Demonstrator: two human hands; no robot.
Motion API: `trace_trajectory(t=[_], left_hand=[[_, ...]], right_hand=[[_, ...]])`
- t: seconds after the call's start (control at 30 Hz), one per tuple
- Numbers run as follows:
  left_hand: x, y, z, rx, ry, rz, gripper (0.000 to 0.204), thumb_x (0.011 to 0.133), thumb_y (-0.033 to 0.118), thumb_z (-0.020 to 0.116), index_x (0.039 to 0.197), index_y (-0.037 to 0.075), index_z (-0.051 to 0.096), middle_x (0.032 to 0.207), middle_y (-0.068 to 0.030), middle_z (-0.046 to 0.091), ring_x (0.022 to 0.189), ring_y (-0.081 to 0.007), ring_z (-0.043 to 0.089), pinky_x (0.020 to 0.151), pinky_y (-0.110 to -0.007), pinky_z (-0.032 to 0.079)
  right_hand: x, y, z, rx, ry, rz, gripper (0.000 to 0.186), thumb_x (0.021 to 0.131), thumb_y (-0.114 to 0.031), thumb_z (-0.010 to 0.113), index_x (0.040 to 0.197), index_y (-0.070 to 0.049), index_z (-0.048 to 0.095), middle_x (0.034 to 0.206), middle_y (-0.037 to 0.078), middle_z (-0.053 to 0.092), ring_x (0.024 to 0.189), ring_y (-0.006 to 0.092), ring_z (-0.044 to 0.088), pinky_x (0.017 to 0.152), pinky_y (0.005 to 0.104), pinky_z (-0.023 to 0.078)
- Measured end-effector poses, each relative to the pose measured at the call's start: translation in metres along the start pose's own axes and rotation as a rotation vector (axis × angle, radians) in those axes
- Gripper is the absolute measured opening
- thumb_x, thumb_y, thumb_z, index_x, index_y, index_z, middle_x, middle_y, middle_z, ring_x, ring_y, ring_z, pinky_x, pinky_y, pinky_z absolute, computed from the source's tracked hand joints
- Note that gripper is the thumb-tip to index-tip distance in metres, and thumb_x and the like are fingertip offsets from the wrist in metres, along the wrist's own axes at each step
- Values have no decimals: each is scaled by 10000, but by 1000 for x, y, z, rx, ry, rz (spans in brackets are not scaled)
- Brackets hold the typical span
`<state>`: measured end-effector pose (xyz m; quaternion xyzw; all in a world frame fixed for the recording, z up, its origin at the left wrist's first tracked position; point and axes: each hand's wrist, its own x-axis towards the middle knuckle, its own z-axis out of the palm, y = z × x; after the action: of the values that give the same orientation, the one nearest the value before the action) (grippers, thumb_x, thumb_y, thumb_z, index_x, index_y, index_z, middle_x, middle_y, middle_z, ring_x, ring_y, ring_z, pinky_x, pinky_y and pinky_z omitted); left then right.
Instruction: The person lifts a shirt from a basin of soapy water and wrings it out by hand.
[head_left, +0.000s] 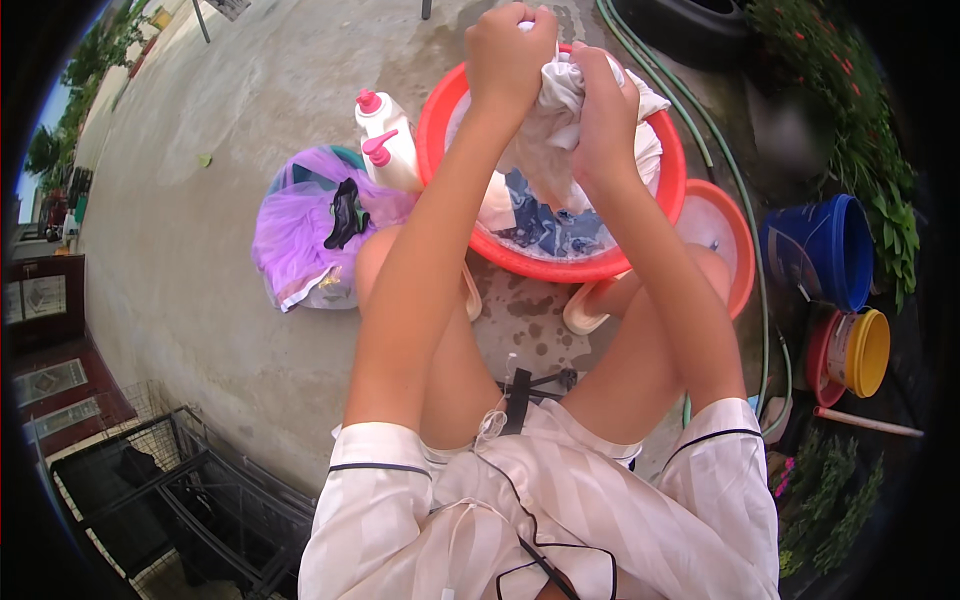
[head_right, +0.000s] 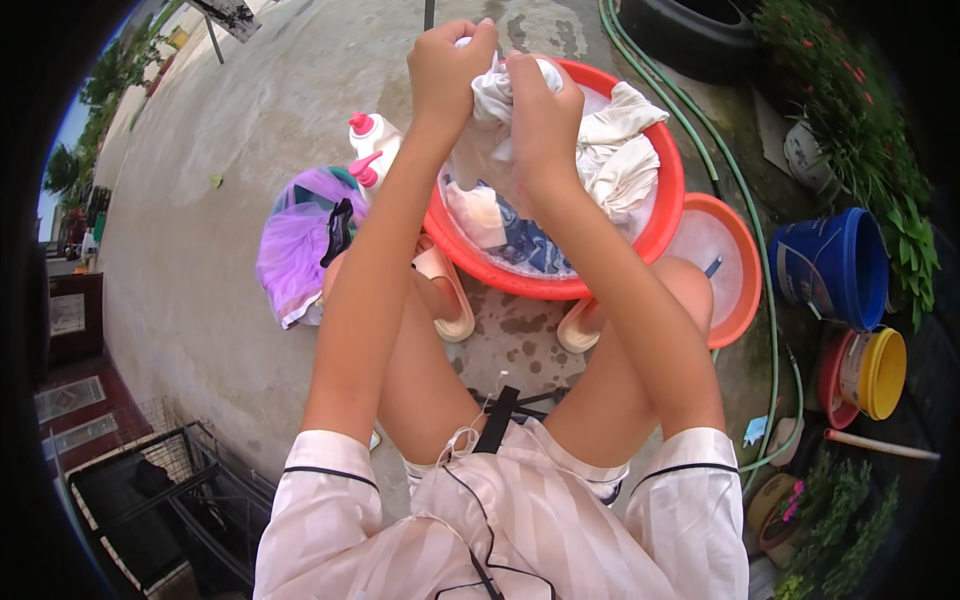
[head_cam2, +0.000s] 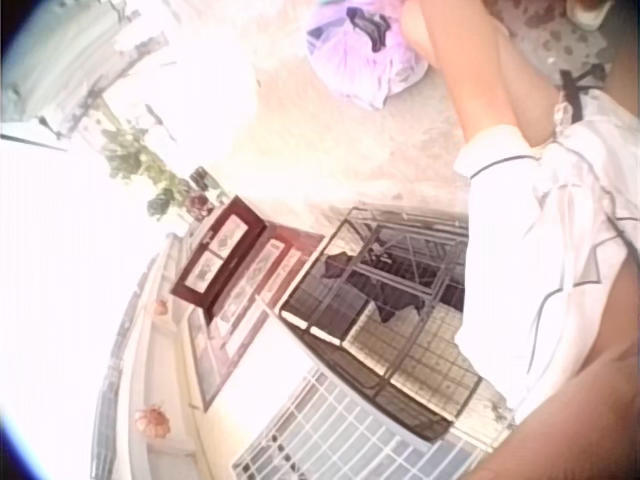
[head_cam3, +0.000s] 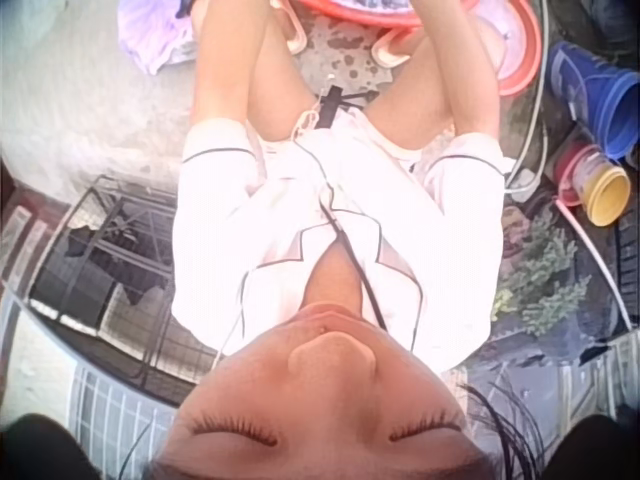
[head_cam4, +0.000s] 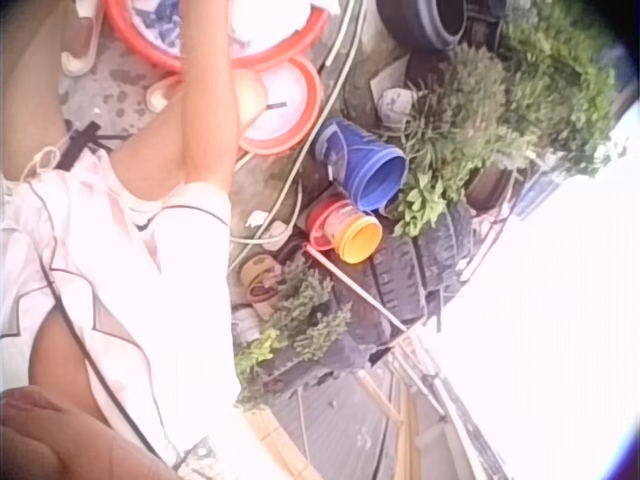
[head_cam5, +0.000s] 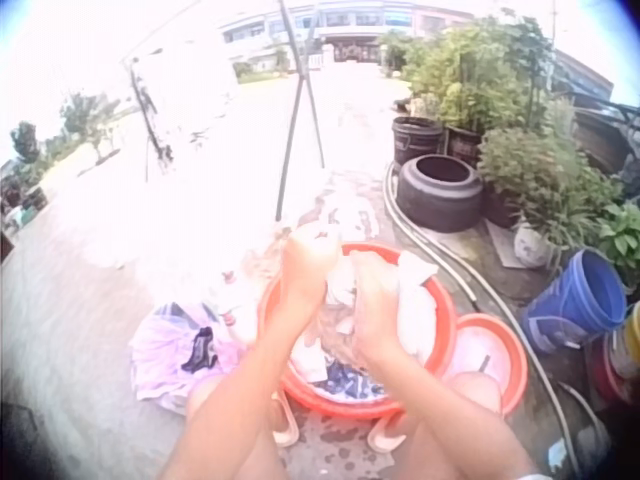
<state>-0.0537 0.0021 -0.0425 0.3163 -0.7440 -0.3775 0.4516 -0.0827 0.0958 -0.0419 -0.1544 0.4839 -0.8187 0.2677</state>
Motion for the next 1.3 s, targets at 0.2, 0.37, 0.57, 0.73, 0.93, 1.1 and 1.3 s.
trace_trajectory(t=[0.2,0.37,0.57,0.73,0.93,1.1,1.3], left_hand=[[-15,14,11,-1,-6,26,288,784,261,587,684,-6,623,570,-140,578,506,-195,542,524,-324,426],[-42,37,17,-46,-103,135,267,796,248,586,717,-5,620,587,-146,577,499,-208,533,517,-317,422],[-33,27,9,20,-90,151,261,794,234,592,701,-9,606,576,-143,568,483,-204,523,505,-313,415],[-5,6,-6,-7,57,31,286,790,241,595,662,-15,603,537,-111,572,480,-161,494,513,-306,412],[-10,9,-4,1,-32,-41,289,789,247,599,667,-15,602,524,-95,555,481,-144,477,506,-303,405],[-31,25,5,2,-60,145,280,794,241,596,678,-14,595,534,-118,538,476,-155,476,505,-302,406],[-37,27,5,-7,-89,212,261,796,223,596,688,-14,594,549,-124,547,472,-174,500,503,-309,410]], right_hand=[[21,3,-16,122,66,202,180,806,-218,557,786,-39,570,754,26,579,646,115,557,594,265,445],[47,26,-40,306,-30,253,207,821,-245,527,838,-42,563,794,48,586,713,161,596,627,295,488],[35,23,-27,239,-33,201,200,822,-243,539,819,-46,567,771,42,580,708,134,578,607,280,462],[1,6,-6,29,-19,136,164,821,-209,555,830,-47,581,751,13,578,674,88,545,620,251,438],[6,8,-8,36,-65,109,159,812,-192,559,775,-38,573,715,0,547,639,79,497,578,246,403],[28,7,-20,137,24,126,166,789,-203,561,764,-39,554,729,13,547,659,103,530,582,267,427],[34,15,-20,69,-2,75,159,805,-191,548,754,-41,550,728,11,543,661,93,519,577,262,419]])
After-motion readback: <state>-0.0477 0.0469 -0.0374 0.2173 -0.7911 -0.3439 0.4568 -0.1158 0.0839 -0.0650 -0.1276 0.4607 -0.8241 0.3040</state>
